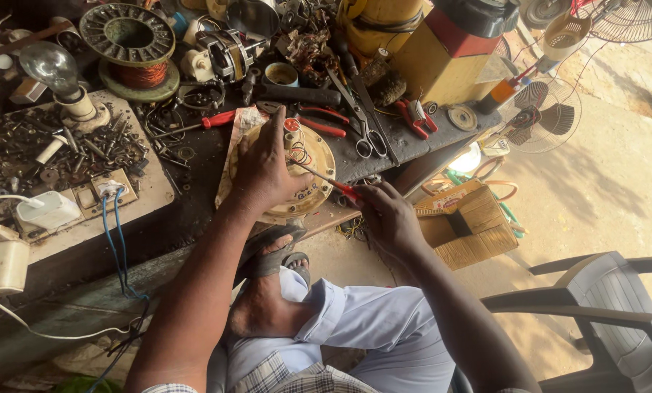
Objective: The person works on a circular electrical component on a cluttered workbench, using a screwdriver to adjust wires and parts. The hands manipulate the component and tools while seated, with the workspace visible from an overhead perspective.
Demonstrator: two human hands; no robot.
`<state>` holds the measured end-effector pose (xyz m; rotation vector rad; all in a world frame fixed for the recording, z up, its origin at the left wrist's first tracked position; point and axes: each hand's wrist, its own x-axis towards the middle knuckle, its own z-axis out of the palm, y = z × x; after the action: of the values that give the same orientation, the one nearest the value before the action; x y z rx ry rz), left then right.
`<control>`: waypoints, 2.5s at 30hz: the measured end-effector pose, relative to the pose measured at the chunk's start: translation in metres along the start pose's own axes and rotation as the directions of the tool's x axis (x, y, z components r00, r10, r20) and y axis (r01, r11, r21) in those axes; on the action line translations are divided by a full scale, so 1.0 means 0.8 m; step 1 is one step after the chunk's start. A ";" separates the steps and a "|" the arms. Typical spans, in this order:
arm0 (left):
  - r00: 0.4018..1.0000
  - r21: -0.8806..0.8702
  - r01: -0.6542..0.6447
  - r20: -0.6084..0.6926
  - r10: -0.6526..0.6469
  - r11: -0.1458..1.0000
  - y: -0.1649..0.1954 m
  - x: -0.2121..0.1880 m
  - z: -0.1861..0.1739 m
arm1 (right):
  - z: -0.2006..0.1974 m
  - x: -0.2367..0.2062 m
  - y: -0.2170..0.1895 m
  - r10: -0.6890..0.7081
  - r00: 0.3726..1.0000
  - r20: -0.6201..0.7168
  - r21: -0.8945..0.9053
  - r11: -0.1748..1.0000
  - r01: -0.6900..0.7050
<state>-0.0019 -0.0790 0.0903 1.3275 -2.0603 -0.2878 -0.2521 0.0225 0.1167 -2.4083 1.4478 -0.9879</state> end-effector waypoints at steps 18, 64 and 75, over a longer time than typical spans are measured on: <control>0.966 -0.082 -0.194 -0.188 0.176 0.978 -0.005 -0.004 0.003 | -0.012 0.025 0.040 -0.139 0.990 -0.019 0.069 0.988 0.140; 0.923 -0.111 -0.263 -0.318 0.216 0.958 0.009 -0.018 0.012 | 0.060 -0.009 -0.019 0.163 0.987 0.004 0.030 0.986 -0.163; 0.912 -0.049 -0.276 -0.329 0.245 0.960 -0.001 -0.022 0.016 | 0.061 0.004 -0.034 0.371 0.923 0.107 0.138 0.913 -0.383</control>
<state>-0.0048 -0.0661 0.0730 0.9544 -1.8919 -0.0449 -0.2016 0.0247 0.0934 -1.9327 1.6536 -0.8650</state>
